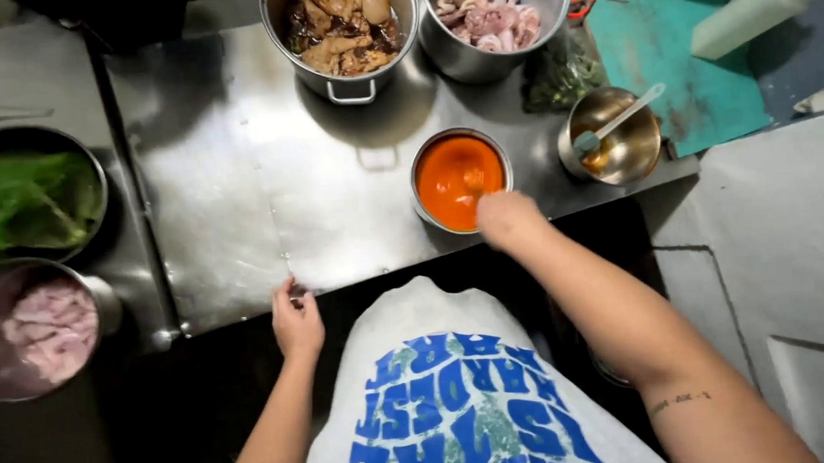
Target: The person is stirring a red sauce in a small bowl, wiping the stainless steel prep table with a dark cloth, and pouring liquid from a white plastic container into the sauce.
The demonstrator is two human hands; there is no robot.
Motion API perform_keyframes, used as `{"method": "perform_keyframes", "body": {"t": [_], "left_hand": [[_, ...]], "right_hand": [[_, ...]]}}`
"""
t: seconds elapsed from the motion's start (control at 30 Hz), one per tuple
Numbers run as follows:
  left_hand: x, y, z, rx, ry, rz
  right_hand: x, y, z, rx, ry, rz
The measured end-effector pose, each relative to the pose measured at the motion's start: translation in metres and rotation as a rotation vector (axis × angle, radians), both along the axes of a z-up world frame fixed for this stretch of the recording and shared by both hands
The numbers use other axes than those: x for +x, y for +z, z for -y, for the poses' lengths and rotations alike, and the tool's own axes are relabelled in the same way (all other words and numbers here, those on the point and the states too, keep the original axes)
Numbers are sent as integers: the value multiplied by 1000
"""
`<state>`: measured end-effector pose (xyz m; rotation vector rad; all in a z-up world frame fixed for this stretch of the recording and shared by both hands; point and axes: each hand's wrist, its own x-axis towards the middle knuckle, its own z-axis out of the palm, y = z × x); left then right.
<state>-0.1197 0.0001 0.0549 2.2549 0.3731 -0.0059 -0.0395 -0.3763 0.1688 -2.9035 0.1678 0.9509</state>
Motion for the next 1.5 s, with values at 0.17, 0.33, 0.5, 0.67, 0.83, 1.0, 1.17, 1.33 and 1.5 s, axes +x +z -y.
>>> {"method": "perform_keyframes", "body": {"t": [0.17,0.33,0.5,0.67,0.83,1.0,1.17,1.33,1.5], "left_hand": [[-23,-30,-8,-3,-4,-69],[-33,-31,-20,8,49,-141],[-35,-28,-27,37,54,-177],[-38,-32,-27,71,19,-188],[-42,-22,-17,109,2,-201],[-50,-13,-8,145,-49,-319],[-54,0,2,147,-23,-325],[-51,6,26,124,12,-344],[-50,-16,59,213,67,-384]], "right_hand": [[2,76,-30,57,-45,-11],[-10,139,-63,2,46,-66],[-5,44,-14,-3,-133,19],[-16,78,-32,96,-115,-20],[-25,43,-12,101,-162,-23],[-28,39,19,262,-302,97],[-32,79,9,365,-325,-45],[-35,39,49,519,-385,22],[-31,43,109,528,-285,188]]}}
